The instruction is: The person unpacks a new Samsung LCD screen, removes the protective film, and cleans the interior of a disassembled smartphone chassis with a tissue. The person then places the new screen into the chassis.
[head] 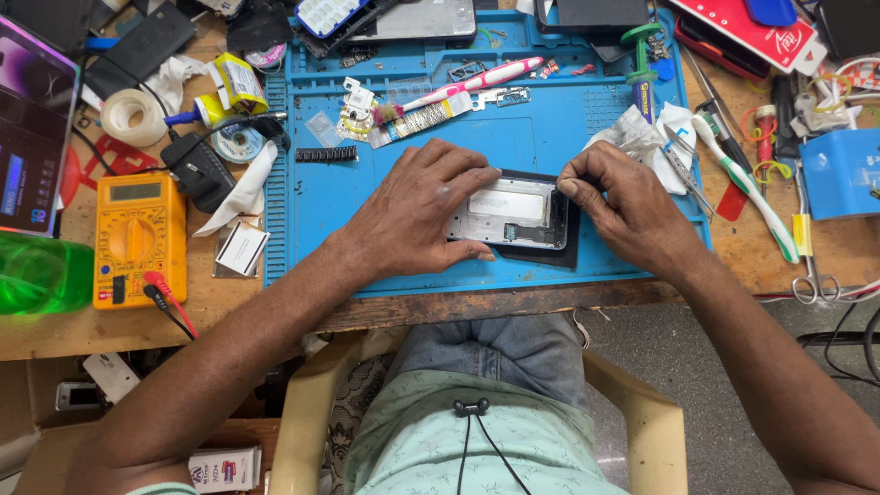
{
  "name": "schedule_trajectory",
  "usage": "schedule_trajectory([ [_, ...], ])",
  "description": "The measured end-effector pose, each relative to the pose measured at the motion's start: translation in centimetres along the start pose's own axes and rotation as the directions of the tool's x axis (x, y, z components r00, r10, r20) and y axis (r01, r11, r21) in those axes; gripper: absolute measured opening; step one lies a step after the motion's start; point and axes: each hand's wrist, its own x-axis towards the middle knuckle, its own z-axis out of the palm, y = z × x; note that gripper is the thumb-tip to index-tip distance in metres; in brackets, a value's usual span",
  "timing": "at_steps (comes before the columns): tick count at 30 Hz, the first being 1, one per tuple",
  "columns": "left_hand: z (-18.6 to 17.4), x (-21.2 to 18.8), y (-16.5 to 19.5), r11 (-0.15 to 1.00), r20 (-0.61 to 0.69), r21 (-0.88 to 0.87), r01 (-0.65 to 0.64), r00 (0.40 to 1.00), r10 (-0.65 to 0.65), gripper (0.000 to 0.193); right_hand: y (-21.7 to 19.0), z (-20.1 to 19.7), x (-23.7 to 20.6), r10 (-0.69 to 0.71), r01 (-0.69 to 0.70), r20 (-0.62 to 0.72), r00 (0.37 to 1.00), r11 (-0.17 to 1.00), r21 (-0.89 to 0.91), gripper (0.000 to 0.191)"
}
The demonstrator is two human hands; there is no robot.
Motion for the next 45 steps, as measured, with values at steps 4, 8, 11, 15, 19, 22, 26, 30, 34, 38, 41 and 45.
schedule_trajectory([
  [4, 0.4, 0.9, 0.7, 1.000, -0.028, -0.009, -0.023, 0.999, 0.023, 0.065, -0.2, -0.3, -0.1, 0.013, -0.013, 0.007, 1.000, 1.000, 0.020, 0.021],
  [8, 1.9, 2.8, 1.2, 0.992, 0.015, -0.104, 0.070, 0.998, -0.069, 0.032, -0.4, -0.4, -0.3, -0.011, 0.011, -0.006, 1.000, 0.998, 0.055, 0.022],
  [11, 3.0, 4.2, 1.3, 0.985, 0.014, -0.153, 0.075, 0.997, -0.074, 0.025, -0.5, -0.5, -0.5, -0.020, 0.021, -0.017, 1.000, 0.999, 0.050, 0.023],
  [15, 3.8, 5.4, 1.4, 0.990, 0.008, -0.118, 0.070, 0.998, -0.070, 0.015, -0.3, -0.9, -0.9, 0.020, -0.018, -0.075, 0.997, 0.999, 0.028, 0.023],
  [19, 4.4, 6.0, 1.7, 0.996, -0.002, -0.070, 0.054, 0.999, -0.054, 0.015, 0.4, -1.4, -1.8, 0.048, -0.056, -0.161, 0.986, 0.997, -0.046, 0.024],
  [22, 5.0, 6.2, 1.8, 1.000, -0.052, -0.029, 0.003, 0.999, -0.004, 0.009, 1.1, -1.4, -3.1, 0.052, -0.075, -0.247, 0.968, 0.993, -0.086, 0.019],
  [26, 5.8, 6.1, 1.7, 0.996, -0.028, 0.080, -0.037, 0.999, 0.039, 0.003, 1.7, -0.8, -5.1, 0.075, -0.126, -0.358, 0.931, 0.985, -0.122, 0.024],
  [30, 6.2, 6.0, 1.4, 0.996, -0.016, 0.074, -0.042, 0.999, 0.043, 0.009, 2.0, -0.1, -6.1, 0.069, -0.106, -0.394, 0.916, 0.992, -0.072, 0.024],
  [34, 6.1, 6.1, 1.3, 1.000, -0.007, -0.028, 0.013, 1.000, -0.013, 0.011, 1.7, 0.2, -5.9, 0.065, -0.090, -0.396, 0.916, 0.995, -0.045, 0.020],
  [38, 5.8, 6.1, 1.4, 0.995, 0.015, -0.076, 0.066, 0.998, -0.065, 0.010, 0.8, 0.6, -5.0, 0.020, -0.038, -0.360, 0.933, 0.998, -0.042, 0.016],
  [41, 5.7, 6.0, 1.3, 0.987, 0.015, -0.137, 0.085, 0.996, -0.084, 0.011, 0.1, 1.0, -3.9, -0.043, 0.041, -0.317, 0.947, 0.999, -0.012, 0.015],
  [45, 5.8, 5.7, 1.3, 0.984, -0.021, -0.162, 0.070, 0.997, -0.074, 0.013, -0.5, 1.6, -2.4, -0.029, 0.028, -0.243, 0.970, 1.000, -0.007, 0.019],
])
